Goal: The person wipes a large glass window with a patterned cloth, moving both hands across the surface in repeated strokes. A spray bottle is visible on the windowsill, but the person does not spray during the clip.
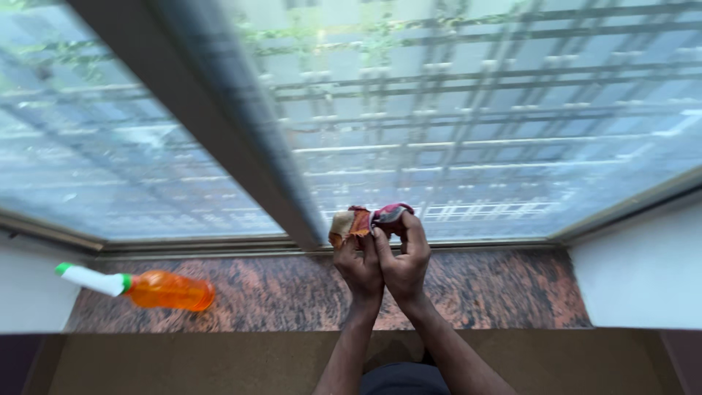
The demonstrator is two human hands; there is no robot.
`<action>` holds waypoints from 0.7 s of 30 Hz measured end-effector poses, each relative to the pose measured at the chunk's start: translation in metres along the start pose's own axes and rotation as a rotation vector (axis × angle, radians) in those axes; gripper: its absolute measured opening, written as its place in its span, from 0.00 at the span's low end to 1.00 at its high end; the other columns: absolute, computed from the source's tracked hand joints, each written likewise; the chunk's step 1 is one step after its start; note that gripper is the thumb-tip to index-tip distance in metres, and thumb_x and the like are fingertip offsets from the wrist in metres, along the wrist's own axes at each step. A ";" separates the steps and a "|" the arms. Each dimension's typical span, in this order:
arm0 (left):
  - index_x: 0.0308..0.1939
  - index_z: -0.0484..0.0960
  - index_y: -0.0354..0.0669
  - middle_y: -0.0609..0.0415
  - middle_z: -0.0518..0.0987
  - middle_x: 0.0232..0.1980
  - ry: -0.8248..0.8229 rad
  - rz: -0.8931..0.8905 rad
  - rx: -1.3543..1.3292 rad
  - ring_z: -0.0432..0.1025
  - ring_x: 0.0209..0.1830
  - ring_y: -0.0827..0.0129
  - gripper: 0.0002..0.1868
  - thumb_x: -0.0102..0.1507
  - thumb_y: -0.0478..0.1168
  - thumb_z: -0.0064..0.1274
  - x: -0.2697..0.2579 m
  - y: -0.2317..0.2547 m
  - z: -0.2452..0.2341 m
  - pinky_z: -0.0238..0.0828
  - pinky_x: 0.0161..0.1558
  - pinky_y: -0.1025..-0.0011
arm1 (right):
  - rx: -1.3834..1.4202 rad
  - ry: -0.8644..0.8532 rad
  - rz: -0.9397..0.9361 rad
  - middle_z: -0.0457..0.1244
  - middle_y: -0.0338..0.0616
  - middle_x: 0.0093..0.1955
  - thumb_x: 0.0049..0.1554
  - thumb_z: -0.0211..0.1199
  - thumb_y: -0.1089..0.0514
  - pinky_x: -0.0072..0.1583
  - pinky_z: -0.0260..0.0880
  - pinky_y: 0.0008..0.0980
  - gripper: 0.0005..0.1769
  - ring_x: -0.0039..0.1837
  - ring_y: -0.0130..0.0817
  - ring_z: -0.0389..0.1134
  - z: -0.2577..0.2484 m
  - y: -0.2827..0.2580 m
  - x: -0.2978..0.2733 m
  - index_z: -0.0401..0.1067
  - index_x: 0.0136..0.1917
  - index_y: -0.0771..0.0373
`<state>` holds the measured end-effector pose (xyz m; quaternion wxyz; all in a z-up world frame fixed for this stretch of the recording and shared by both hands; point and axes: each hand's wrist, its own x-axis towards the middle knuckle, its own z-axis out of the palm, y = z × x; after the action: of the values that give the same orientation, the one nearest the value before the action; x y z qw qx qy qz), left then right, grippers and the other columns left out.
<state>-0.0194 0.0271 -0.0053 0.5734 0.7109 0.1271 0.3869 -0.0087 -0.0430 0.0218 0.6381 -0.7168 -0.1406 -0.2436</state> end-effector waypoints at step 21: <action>0.59 0.80 0.35 0.38 0.82 0.54 -0.790 0.048 -0.055 0.76 0.55 0.48 0.17 0.68 0.38 0.50 -0.170 0.111 0.329 0.71 0.55 0.56 | 0.046 0.681 0.200 0.69 0.43 0.54 0.63 0.66 0.66 0.57 0.73 0.27 0.15 0.55 0.27 0.70 -0.388 0.176 0.097 0.71 0.62 0.73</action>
<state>0.0662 -0.3492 0.0130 0.5877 0.7922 -0.1302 0.1003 0.0975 -0.4610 -0.0498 0.6849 -0.5902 0.1458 -0.4017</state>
